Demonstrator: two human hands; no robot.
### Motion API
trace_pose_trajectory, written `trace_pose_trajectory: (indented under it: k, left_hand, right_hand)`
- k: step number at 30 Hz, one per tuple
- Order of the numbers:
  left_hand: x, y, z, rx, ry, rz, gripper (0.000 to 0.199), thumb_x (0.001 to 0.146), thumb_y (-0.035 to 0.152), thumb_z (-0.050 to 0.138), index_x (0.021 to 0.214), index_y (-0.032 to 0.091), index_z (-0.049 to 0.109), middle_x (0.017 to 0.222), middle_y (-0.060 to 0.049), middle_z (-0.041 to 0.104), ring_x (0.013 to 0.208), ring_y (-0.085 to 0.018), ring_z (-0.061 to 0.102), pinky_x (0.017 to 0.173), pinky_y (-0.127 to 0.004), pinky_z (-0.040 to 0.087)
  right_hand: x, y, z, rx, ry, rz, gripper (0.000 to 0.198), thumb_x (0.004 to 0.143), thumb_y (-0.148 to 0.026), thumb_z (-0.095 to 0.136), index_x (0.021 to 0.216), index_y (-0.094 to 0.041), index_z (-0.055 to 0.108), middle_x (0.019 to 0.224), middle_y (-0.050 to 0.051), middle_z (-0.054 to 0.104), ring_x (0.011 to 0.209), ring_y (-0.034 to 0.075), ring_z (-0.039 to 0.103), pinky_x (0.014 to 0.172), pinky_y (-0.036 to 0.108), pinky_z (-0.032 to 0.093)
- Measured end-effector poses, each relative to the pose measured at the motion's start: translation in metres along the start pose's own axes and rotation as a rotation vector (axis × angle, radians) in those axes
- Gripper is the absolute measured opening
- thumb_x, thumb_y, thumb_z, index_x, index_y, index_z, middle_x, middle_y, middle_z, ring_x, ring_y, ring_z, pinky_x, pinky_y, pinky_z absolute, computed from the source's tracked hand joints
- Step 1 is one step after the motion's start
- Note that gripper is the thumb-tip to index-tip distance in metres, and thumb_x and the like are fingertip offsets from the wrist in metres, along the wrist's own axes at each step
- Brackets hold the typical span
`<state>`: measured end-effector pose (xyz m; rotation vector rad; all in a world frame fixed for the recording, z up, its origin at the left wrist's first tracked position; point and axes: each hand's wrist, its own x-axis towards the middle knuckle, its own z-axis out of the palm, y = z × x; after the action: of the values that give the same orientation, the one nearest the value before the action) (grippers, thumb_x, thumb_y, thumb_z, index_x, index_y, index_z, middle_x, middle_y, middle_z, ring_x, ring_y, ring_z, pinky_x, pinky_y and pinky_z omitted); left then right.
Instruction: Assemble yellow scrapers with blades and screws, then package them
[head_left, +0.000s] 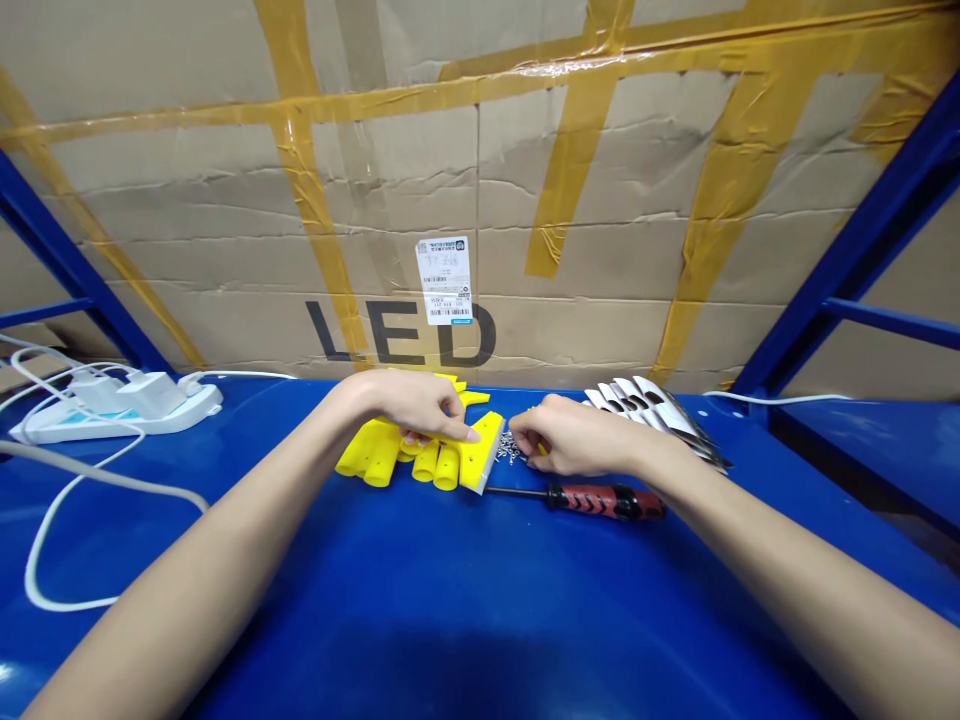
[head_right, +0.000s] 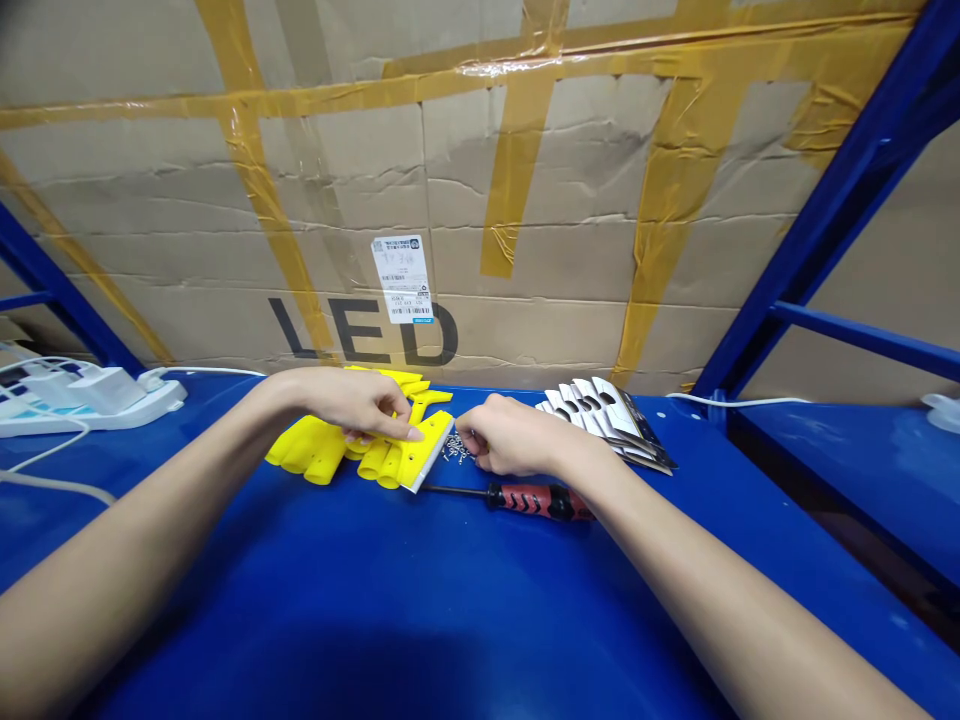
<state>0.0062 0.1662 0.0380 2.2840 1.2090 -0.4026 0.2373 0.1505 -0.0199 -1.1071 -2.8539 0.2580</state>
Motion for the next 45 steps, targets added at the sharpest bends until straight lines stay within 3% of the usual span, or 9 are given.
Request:
trace_pose_trajectory:
  k: [6,9,13,19,28,39,45]
  left_hand:
    - [0.001,-0.001,0.0,0.004,-0.01,-0.006,0.055,0.083,0.072,0.052,0.068,0.019,0.055,0.057,0.001,0.055,0.052,-0.013,0.048,0.052,-0.026,0.038]
    - [0.002,-0.001,-0.001,0.04,0.006,0.018,0.053,0.086,0.069,0.051,0.067,0.019,0.054,0.056,0.001,0.055,0.05,-0.013,0.048,0.052,-0.026,0.037]
    - [0.002,0.001,0.0,0.026,0.036,0.041,0.048,0.087,0.064,0.053,0.07,0.019,0.057,0.058,0.001,0.057,0.052,-0.013,0.051,0.052,-0.025,0.039]
    - [-0.002,0.005,-0.001,-0.002,0.055,0.087,0.048,0.085,0.064,0.055,0.074,0.018,0.061,0.061,-0.001,0.059,0.055,-0.015,0.056,0.053,-0.024,0.041]
    - [-0.003,-0.009,-0.006,-0.089,0.078,0.104,0.045,0.086,0.062,0.055,0.074,0.018,0.061,0.061,0.0,0.058,0.058,-0.015,0.056,0.054,-0.024,0.043]
    - [-0.003,-0.01,-0.006,-0.145,0.079,0.102,0.048,0.085,0.063,0.058,0.068,0.018,0.058,0.059,-0.001,0.058,0.056,-0.014,0.053,0.051,-0.024,0.039]
    - [-0.001,-0.005,-0.003,-0.182,0.024,0.155,0.05,0.087,0.065,0.056,0.068,0.018,0.055,0.057,0.001,0.052,0.054,-0.012,0.049,0.052,-0.024,0.039]
  right_hand:
    - [-0.001,0.005,-0.004,0.098,0.009,0.031,0.015,0.067,-0.005,0.057,0.069,-0.019,0.052,0.064,-0.004,0.057,0.059,0.01,0.046,0.057,0.025,0.029]
    - [-0.004,0.004,-0.012,0.143,0.201,-0.005,0.016,0.072,-0.009,0.062,0.07,-0.019,0.049,0.063,-0.005,0.055,0.057,0.01,0.046,0.058,0.025,0.031]
    - [-0.002,-0.006,-0.014,0.069,0.475,-0.199,0.016,0.083,-0.015,0.063,0.076,-0.019,0.049,0.071,-0.002,0.056,0.063,0.011,0.047,0.061,0.025,0.034]
    - [0.003,-0.017,-0.004,-0.312,0.496,-0.331,0.019,0.093,-0.007,0.045,0.08,-0.018,0.054,0.069,0.001,0.045,0.065,0.016,0.041,0.057,0.028,0.028]
    - [0.0,-0.021,-0.005,-0.543,0.537,-0.391,0.02,0.09,-0.003,0.046,0.085,-0.017,0.059,0.07,0.004,0.057,0.069,0.02,0.043,0.062,0.032,0.033]
    - [-0.009,-0.016,-0.001,-0.409,0.496,-0.355,0.014,0.093,-0.014,0.051,0.083,-0.014,0.062,0.078,0.007,0.062,0.076,0.019,0.053,0.064,0.03,0.039]
    - [-0.008,-0.012,0.011,-0.479,0.639,-0.404,0.022,0.095,-0.006,0.047,0.08,-0.015,0.06,0.08,0.008,0.067,0.073,0.019,0.05,0.063,0.031,0.041]
